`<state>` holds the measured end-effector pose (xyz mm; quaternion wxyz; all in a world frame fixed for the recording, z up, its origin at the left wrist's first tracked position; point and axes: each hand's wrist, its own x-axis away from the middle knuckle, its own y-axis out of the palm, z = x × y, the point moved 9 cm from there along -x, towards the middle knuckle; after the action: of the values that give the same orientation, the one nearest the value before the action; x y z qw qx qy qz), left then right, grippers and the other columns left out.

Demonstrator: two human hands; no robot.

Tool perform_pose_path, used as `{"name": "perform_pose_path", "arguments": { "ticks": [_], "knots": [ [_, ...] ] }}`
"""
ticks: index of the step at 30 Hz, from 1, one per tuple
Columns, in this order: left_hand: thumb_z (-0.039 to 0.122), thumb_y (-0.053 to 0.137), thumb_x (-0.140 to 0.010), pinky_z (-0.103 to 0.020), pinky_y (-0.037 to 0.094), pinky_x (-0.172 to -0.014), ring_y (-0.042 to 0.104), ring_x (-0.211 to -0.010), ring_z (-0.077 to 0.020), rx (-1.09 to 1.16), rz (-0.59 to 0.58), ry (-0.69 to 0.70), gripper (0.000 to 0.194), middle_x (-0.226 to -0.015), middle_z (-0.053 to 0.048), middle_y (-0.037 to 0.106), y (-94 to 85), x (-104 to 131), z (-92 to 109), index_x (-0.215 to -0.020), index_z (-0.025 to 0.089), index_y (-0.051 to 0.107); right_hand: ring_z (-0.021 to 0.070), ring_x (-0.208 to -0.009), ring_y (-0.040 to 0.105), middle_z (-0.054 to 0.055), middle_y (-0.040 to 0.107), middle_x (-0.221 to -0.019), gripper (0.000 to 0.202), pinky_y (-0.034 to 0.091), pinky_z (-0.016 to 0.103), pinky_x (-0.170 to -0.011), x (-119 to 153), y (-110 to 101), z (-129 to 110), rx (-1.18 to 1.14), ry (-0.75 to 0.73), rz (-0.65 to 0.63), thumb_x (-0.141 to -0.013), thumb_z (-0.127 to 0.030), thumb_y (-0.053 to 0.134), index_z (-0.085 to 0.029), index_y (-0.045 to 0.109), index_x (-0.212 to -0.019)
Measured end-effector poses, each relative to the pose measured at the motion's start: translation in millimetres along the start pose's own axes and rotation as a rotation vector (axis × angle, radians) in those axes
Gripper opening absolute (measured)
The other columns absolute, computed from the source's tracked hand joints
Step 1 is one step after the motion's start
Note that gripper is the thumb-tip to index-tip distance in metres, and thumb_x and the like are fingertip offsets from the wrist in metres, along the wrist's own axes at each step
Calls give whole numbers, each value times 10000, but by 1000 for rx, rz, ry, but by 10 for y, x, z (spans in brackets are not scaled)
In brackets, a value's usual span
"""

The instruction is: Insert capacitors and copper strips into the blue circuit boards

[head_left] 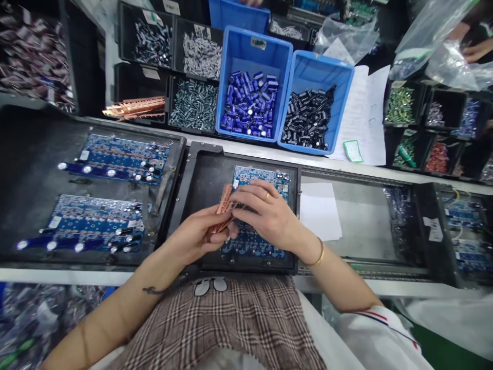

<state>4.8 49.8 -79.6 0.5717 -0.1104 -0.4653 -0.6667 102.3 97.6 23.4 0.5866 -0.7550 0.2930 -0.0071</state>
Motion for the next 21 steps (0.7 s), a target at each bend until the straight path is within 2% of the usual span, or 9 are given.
{"name": "perform_pose_path", "arguments": {
  "ticks": [1, 3, 5, 7, 9, 11, 12, 18, 21],
  "knots": [
    [332, 695, -819, -146, 338, -375, 514, -475, -85, 3, 2, -17, 318, -728, -76, 678, -3, 0, -8, -1018, 142, 537, 196, -1230, 494, 41, 634, -1255, 266, 375, 424, -1071, 52, -31, 14, -13, 1, 4, -990, -161, 436, -257, 672, -1068],
    [321, 692, -826, -235, 528, -510, 672, -673, -179, -31, 111, 59, 335, -851, -115, 713, -108, -8, 68, -1063, 151, 529, 195, -1092, 547, 37, 681, -1123, 289, 420, 415, -1002, 182, -57, 236, 15, 117, 39, -987, -136, 425, -259, 679, -1048],
    [321, 699, -826, -294, 585, -615, 705, -786, -213, -101, 245, 182, 350, -926, -117, 719, -235, 1, 171, -1074, 166, 507, 194, -953, 557, 38, 698, -1005, 317, 438, 405, -943, 329, -10, 526, 81, 251, 54, -976, -103, 424, -255, 690, -1057],
    [365, 701, -831, -234, 526, -493, 666, -646, -162, -172, 296, 239, 368, -891, -80, 711, -290, 8, 196, -1076, 184, 495, 194, -895, 544, 37, 699, -941, 333, 423, 412, -945, 433, 112, 713, 141, 302, 15, -968, -85, 428, -250, 698, -1072],
    [410, 696, -837, -147, 339, -366, 516, -462, -79, -211, 277, 235, 376, -770, -19, 666, -286, 8, 145, -1079, 200, 499, 193, -894, 538, 32, 696, -914, 334, 398, 418, -971, 480, 236, 779, 179, 296, -31, -967, -85, 436, -250, 703, -1083],
    [442, 677, -849, -119, 179, -360, 344, -393, -27, -221, 250, 220, 368, -657, 34, 582, -270, 20, 74, -1073, 205, 507, 193, -904, 534, 29, 691, -898, 323, 380, 419, -985, 495, 302, 781, 212, 291, -40, -966, -93, 446, -246, 708, -1078],
    [446, 667, -854, -121, 147, -374, 295, -394, -19, -221, 247, 212, 358, -630, 47, 547, -267, 30, 39, -1062, 202, 508, 194, -906, 532, 29, 689, -891, 321, 375, 420, -987, 498, 316, 775, 223, 293, -33, -965, -94, 450, -245, 711, -1076],
    [476, 623, -866, -139, 126, -402, 222, -412, -20, -251, 280, 205, 338, -617, 61, 508, -267, 64, -28, -978, 205, 455, 196, -897, 524, 30, 680, -870, 373, 370, 436, -994, 492, 343, 791, 220, 313, -34, -943, -58, 449, -266, 725, -1082],
    [482, 659, -842, -131, 138, -402, 229, -421, -15, -214, 271, 174, 372, -621, 56, 515, -258, 61, -20, -919, 202, 427, 213, -946, 530, 45, 667, -945, 334, 371, 467, -1013, 422, 266, 708, 229, 341, -56, -940, -82, 470, -266, 732, -1037]
  ]
}}
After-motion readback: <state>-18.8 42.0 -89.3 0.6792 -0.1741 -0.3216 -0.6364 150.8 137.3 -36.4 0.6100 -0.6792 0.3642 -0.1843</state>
